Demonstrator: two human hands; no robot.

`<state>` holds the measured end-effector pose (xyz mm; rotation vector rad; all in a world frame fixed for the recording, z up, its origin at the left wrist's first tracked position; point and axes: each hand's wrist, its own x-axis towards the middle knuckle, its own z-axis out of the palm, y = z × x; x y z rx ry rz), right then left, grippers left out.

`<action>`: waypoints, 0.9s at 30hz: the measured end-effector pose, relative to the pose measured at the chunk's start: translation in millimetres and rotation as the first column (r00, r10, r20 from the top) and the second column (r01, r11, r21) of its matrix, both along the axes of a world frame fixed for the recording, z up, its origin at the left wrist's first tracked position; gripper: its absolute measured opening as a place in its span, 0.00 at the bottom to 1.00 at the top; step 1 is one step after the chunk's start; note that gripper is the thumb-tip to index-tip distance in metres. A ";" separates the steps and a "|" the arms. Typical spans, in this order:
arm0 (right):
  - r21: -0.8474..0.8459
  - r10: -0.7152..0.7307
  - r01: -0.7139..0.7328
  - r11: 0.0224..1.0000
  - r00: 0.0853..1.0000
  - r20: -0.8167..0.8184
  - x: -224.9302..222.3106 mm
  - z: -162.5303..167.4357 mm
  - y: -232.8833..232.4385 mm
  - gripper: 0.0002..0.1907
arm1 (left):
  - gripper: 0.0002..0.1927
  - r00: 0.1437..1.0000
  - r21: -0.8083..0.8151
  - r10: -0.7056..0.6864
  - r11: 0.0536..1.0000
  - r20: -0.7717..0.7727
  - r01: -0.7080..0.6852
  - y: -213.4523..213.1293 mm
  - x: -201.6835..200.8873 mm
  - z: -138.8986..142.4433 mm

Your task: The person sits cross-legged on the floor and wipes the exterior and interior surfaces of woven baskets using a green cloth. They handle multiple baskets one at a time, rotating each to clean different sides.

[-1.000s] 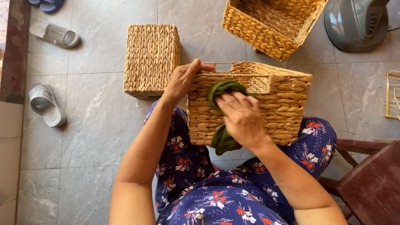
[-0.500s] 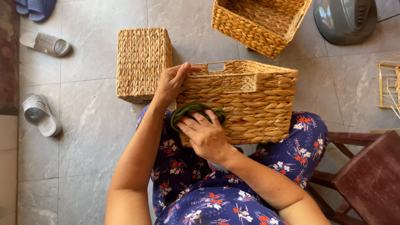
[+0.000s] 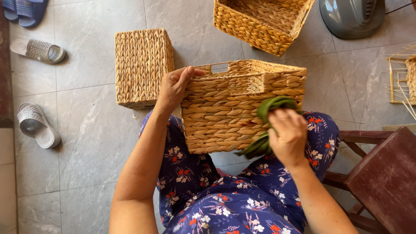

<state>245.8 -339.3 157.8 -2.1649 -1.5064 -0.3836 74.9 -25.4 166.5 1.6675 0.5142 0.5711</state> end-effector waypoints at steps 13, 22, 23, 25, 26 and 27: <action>0.102 0.045 -0.040 0.994 0.998 -0.045 -29.7 -3.5 51.2 0.24 | 0.27 0.999 -0.003 0.040 0.999 -0.023 -0.040 0.5 -0.7 4.4; 0.019 -0.051 0.051 0.999 0.999 0.005 17.7 4.1 35.8 0.26 | 0.24 0.999 0.045 0.038 0.998 -0.004 -0.037 -0.2 -0.4 -0.6; 0.032 -0.096 0.096 0.995 0.995 0.005 23.3 5.7 30.2 0.27 | 0.24 1.000 0.029 0.020 0.999 0.013 -0.021 0.3 0.4 -1.3; 0.077 -0.120 0.122 0.990 0.992 -0.030 30.9 8.7 22.3 0.26 | 0.23 0.999 -0.006 -0.013 1.000 0.050 0.013 0.3 2.3 -2.9; 0.101 -0.133 0.137 0.985 0.990 -0.047 31.4 9.7 22.3 0.26 | 0.23 0.999 0.005 -0.003 1.000 0.048 0.003 0.5 3.0 -3.2; 0.100 -0.156 0.160 0.982 0.987 -0.044 29.3 10.1 24.3 0.25 | 0.23 0.999 0.015 0.002 1.000 0.044 -0.003 0.6 3.5 -3.3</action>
